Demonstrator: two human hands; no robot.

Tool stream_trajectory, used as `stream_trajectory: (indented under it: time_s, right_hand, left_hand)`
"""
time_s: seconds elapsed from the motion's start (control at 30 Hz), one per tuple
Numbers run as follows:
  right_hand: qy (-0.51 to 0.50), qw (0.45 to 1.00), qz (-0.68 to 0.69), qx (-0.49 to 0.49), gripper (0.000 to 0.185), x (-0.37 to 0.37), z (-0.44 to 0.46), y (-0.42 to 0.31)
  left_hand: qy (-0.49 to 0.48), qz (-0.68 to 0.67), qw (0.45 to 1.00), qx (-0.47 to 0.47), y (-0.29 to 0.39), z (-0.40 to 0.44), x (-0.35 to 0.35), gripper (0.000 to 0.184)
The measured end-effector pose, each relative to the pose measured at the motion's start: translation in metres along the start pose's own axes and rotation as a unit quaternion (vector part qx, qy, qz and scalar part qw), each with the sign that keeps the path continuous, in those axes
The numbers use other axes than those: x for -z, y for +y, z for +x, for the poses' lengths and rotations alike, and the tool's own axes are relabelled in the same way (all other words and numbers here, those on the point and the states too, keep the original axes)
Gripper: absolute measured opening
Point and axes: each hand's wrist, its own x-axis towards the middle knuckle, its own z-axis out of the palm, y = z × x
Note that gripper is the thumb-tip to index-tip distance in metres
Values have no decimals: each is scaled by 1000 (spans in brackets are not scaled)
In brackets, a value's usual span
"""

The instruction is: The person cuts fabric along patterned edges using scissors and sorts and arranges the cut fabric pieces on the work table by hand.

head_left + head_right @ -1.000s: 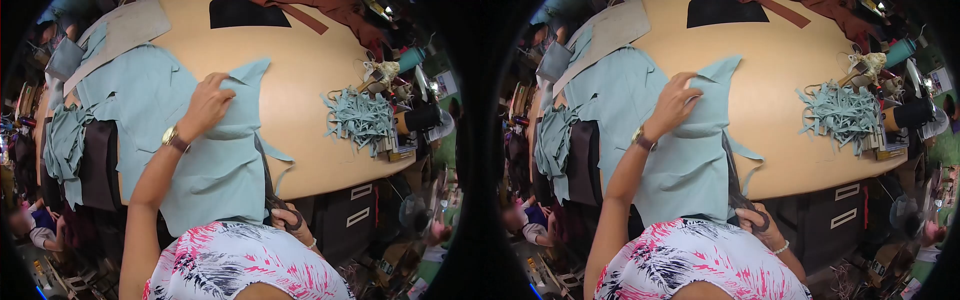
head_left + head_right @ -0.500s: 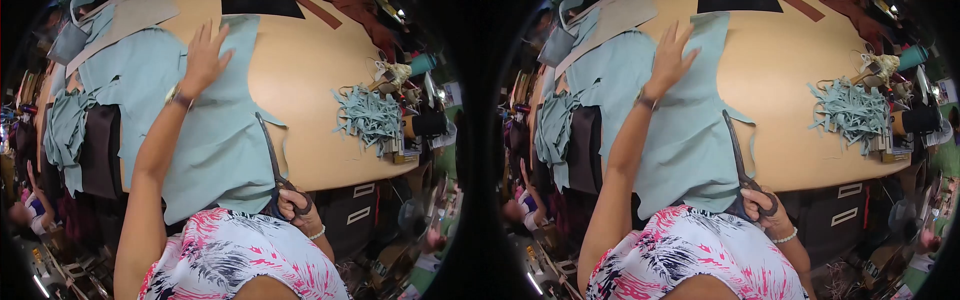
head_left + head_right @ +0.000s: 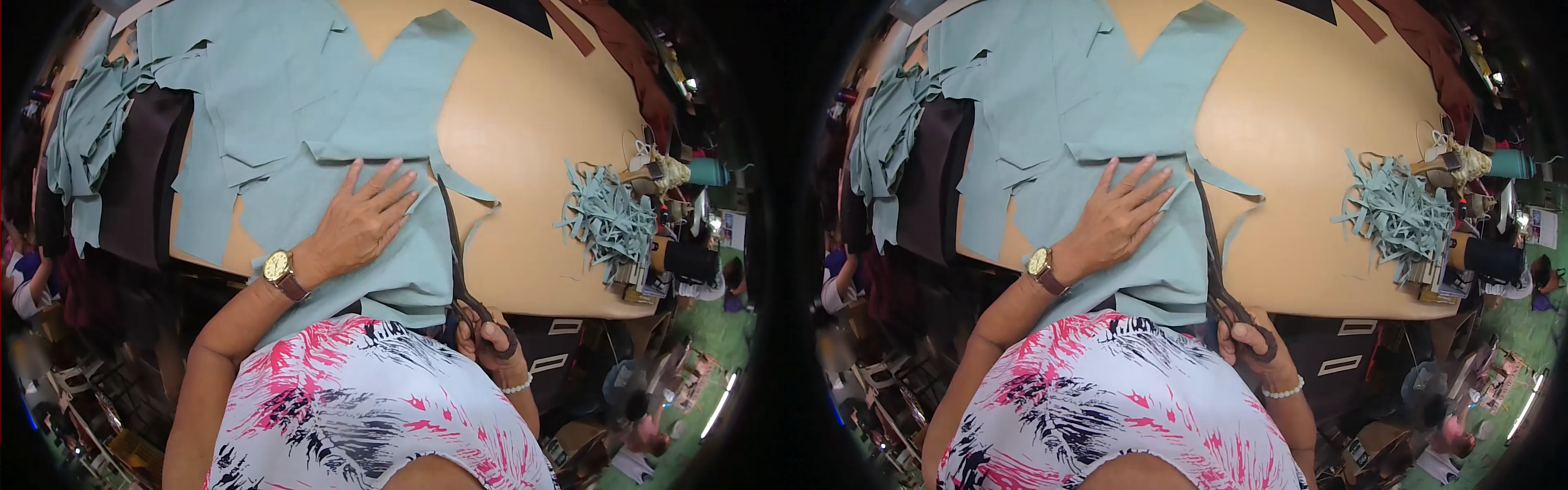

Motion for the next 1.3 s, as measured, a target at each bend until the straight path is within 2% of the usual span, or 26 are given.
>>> stream_trajectory:
  time_s: [0.1, 0.17, 0.3, 0.4, 0.5, 0.6, 0.7, 0.8, 0.9, 1.0, 1.1, 1.2, 1.3]
  right_hand:
    - [-7, 997, -71, -7, 41, 0, -5, -12]
    - [-11, 996, -92, -11, 41, 0, -6, -15]
    - [0, 999, -43, 2, 46, -5, -2, -12]
    - [-9, 1000, 28, 10, 54, 1, 1, 1]
    - [7, 997, 74, 17, 53, 2, 2, 10]
    - [-31, 993, 112, 16, 52, 9, 5, 16]
    - [-30, 990, 134, 23, 51, 5, 8, 14]
    - [-50, 986, 156, 26, 50, 7, 10, 18]
    - [-56, 986, 155, 28, 51, 9, 12, 20]
    - [-64, 986, 154, 26, 53, 10, 12, 19]
    - [-78, 986, 145, 13, 55, 11, 12, 16]
    - [-67, 986, 150, 0, 57, 11, 10, 16]
    - [-68, 986, 152, 5, 58, 11, 10, 17]
  left_hand:
    - [47, -72, 996, -4, 6, 2, 13, 30]
    - [70, -73, 995, 2, 12, 3, 26, 24]
    - [82, -138, 986, 43, 26, -4, 23, 17]
    - [59, -172, 978, 102, 46, -9, 16, 18]
    - [4, -240, 962, 132, 53, -8, 24, 20]
    - [37, -283, 950, 124, 45, -1, 27, 21]
    - [121, -88, 981, 122, 17, 14, 41, 30]
    - [145, 53, 968, 195, -13, 20, 50, 30]
    - [-51, -132, 932, 334, -17, 25, 56, 38]
    - [92, -276, 918, 271, -19, 24, 31, 36]
    - [52, -373, 909, 181, -42, 35, 23, 40]
    - [-33, -240, 953, 180, -54, 48, 28, 41]
    - [26, -234, 956, 174, -42, 51, 26, 48]
